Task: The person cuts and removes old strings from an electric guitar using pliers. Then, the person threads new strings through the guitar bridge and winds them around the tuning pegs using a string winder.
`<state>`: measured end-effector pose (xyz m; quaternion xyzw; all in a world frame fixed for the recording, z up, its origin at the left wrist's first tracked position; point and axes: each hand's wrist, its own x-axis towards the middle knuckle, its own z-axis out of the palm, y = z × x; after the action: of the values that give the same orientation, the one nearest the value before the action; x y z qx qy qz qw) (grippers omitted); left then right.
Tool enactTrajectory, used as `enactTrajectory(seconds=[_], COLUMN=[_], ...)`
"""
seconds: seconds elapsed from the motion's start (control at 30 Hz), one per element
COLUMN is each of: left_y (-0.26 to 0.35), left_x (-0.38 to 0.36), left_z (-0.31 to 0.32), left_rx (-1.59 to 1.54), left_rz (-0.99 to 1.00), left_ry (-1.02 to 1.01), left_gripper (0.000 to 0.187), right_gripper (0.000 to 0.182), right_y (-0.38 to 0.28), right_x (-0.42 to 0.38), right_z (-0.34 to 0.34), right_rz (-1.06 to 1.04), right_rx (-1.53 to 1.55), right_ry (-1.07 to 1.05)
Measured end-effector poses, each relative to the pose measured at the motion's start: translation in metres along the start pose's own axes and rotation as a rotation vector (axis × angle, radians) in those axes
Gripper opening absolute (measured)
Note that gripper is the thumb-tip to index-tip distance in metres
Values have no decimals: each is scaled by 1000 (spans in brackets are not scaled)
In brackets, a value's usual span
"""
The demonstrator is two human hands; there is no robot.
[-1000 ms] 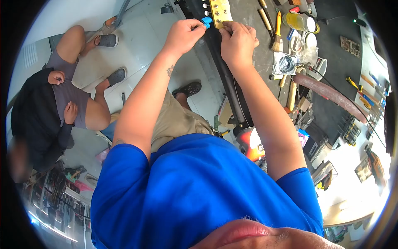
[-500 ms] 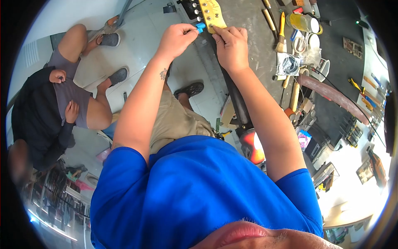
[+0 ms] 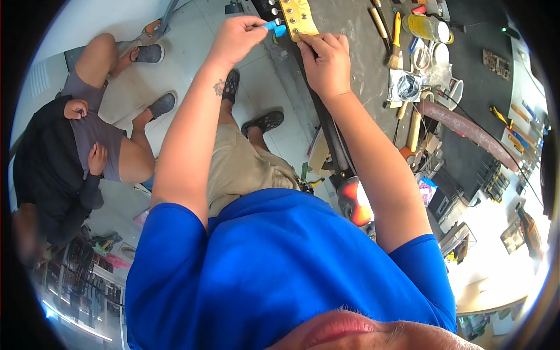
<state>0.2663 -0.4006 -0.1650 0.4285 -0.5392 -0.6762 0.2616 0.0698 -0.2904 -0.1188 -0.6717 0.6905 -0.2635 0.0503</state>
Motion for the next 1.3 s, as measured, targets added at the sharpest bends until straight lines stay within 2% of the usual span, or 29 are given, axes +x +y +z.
enactTrajectory(seconds=[0.1, 0.13, 0.27, 0.37, 0.47, 0.57, 0.67, 0.77, 0.87, 0.97, 1.1, 1.13, 1.23, 1.27, 1.3], left_y=[-12, -13, -22, -24, -15, -27, -6, -8, -38, -8, -17, -24, -13, -5, -10], left_x=[-3, -6, 0, 3, -2, 3, -2, 1, 2, -11, 4, 8, 5, 1, 2], left_z=[5, 6, -8, 3, -8, -3, -6, -14, 6, 2, -10, -4, -3, -11, -11], left_rx=[383, 309, -383, 304, -183, -329, -142, -439, -85, -253, -394, -192, 60, -60, -178], left_rz=[-94, -104, -149, -207, -152, -206, -389, -208, -251, -385, -181, -186, -305, -212, -213], left_ry=[-125, -218, -111, -185, -269, -85, -424, -263, -62, -391, -204, -88, -388, -382, -321], left_gripper=[20, 21, 26, 29, 28, 26, 26, 27, 28, 28, 26, 27, 25, 23, 23], right_gripper=[18, 18, 19, 22, 24, 26, 27, 27, 25, 24, 24, 24, 24, 25, 25], right_y=[1, 2, -1, -1, 3, 2, 3, 1, 0, 3, 2, 3, 1, 2, 2], right_x=[3, 3, -1, 3, 3, 1, 3, 1, 0, 3, -4, 1, 2, 3, 3], right_z=[2, 3, -4, -4, -4, -6, -4, -4, -5, -2, -3, -3, -4, -4, -3], right_rz=[3, 6, 14, 37, 34, 29, 14, 33, 37, 6, 28, 18, 26, 28, 34], right_rx=[15, 22, -6, 8, 27, 34, 32, 40, 48, 47, 52, 49, 47, 47, 47], right_ry=[13, 13, -34, -38, -41, -49, -36, -32, -20, 0, -30, -29, -27, -27, -31])
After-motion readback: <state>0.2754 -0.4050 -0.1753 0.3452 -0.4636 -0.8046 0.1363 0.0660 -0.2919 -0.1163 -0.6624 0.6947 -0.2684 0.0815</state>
